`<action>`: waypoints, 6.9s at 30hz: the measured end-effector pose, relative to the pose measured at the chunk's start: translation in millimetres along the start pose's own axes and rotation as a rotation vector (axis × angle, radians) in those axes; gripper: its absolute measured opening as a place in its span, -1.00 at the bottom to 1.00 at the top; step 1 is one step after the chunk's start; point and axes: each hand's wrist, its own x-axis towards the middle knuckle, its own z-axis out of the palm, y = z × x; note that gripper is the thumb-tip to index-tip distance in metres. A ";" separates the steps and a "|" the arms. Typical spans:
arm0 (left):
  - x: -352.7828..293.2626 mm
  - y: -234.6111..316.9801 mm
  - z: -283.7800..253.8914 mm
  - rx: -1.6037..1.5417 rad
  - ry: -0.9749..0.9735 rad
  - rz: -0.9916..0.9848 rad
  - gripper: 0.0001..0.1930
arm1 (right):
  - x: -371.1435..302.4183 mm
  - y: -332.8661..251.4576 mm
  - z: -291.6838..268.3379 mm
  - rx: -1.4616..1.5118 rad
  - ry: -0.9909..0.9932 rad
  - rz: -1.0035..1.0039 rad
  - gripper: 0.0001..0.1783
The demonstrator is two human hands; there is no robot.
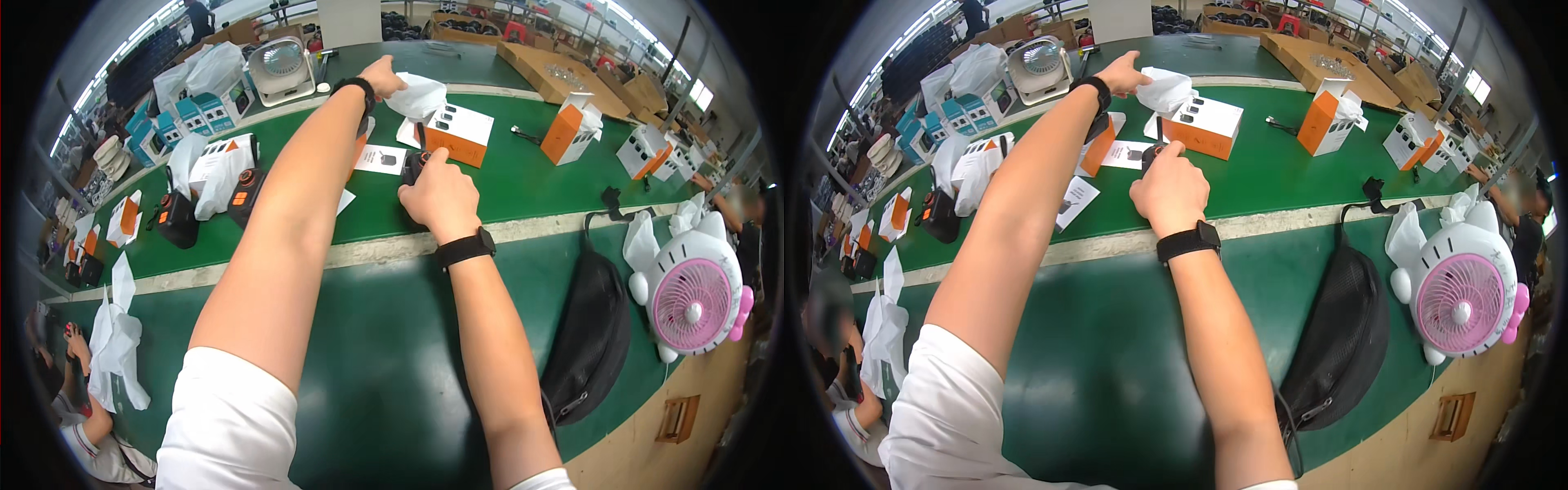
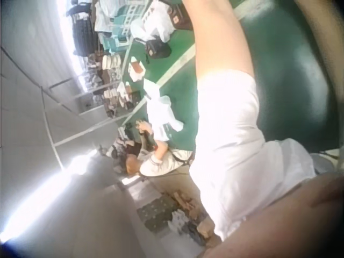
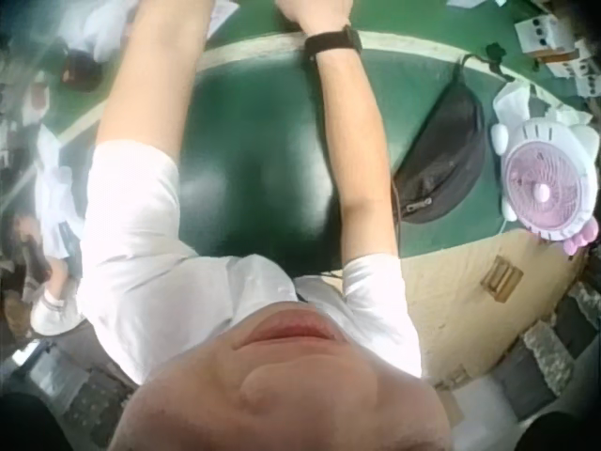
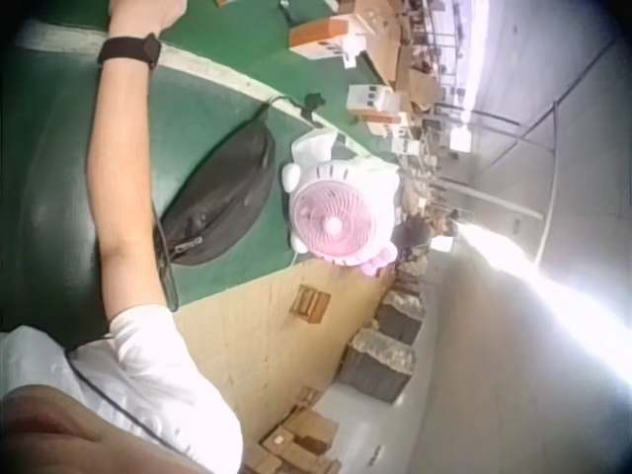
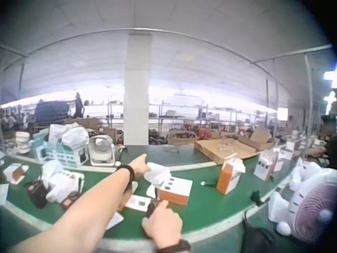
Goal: Packaging electronic components into protective bags and boxes on a manufacturing line.
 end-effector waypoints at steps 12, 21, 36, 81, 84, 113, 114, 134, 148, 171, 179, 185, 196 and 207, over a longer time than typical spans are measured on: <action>-242.3 -9.6 -88.7 -1.490 -0.450 -0.055 -0.80 | -16.5 61.8 -118.6 0.989 0.336 0.051 -0.56; -402.3 -65.9 -119.3 -0.368 -0.008 -0.668 -0.63 | -61.2 34.6 -167.2 1.670 0.144 -0.461 -0.63; -428.9 -10.2 -100.4 -0.049 0.277 0.027 -0.77 | -151.3 -64.5 -138.7 1.809 -0.312 -0.662 -0.60; -279.6 194.0 -96.4 -1.443 0.331 0.483 -0.53 | -78.5 1.1 -158.8 1.908 0.776 -0.599 -0.49; -223.2 209.7 -44.1 -1.306 0.084 0.538 -0.50 | -55.7 47.1 -159.3 1.739 0.426 -0.635 -0.46; -413.7 54.4 -110.0 0.691 -0.161 0.380 -0.71 | -123.0 -27.3 -160.5 1.911 -0.349 -0.744 -0.54; -429.0 34.9 -115.9 0.689 -0.159 0.361 -0.71 | -141.0 -51.4 -151.0 1.632 -0.213 -0.627 -0.51; -498.9 -82.5 -143.5 0.213 0.261 0.596 -0.69 | -185.9 -151.4 -72.3 0.362 -0.267 -0.984 -0.42; -510.6 -92.8 -172.4 0.383 0.321 0.618 -0.80 | -225.9 -201.1 -46.6 -0.532 -0.090 -1.126 -0.29; -254.8 -34.2 -103.2 0.697 0.197 0.641 -0.35 | -14.1 -4.9 -28.9 1.492 -0.032 0.106 -0.59; -204.7 -25.8 -76.1 0.244 0.455 0.411 -0.84 | -50.1 -55.7 -66.9 1.887 0.184 -0.310 -0.62; -294.5 56.9 -172.4 0.044 0.582 0.522 -0.82 | -119.5 -97.8 -111.9 1.713 0.181 -0.768 -0.52; -372.7 58.5 -259.0 -0.903 -0.105 0.113 -0.84 | -147.3 -132.7 -111.8 0.776 0.544 -0.986 -0.36; -454.5 91.3 -171.2 -0.211 0.507 0.881 -0.81 | -155.8 -140.6 -65.5 1.088 0.579 -0.632 -0.40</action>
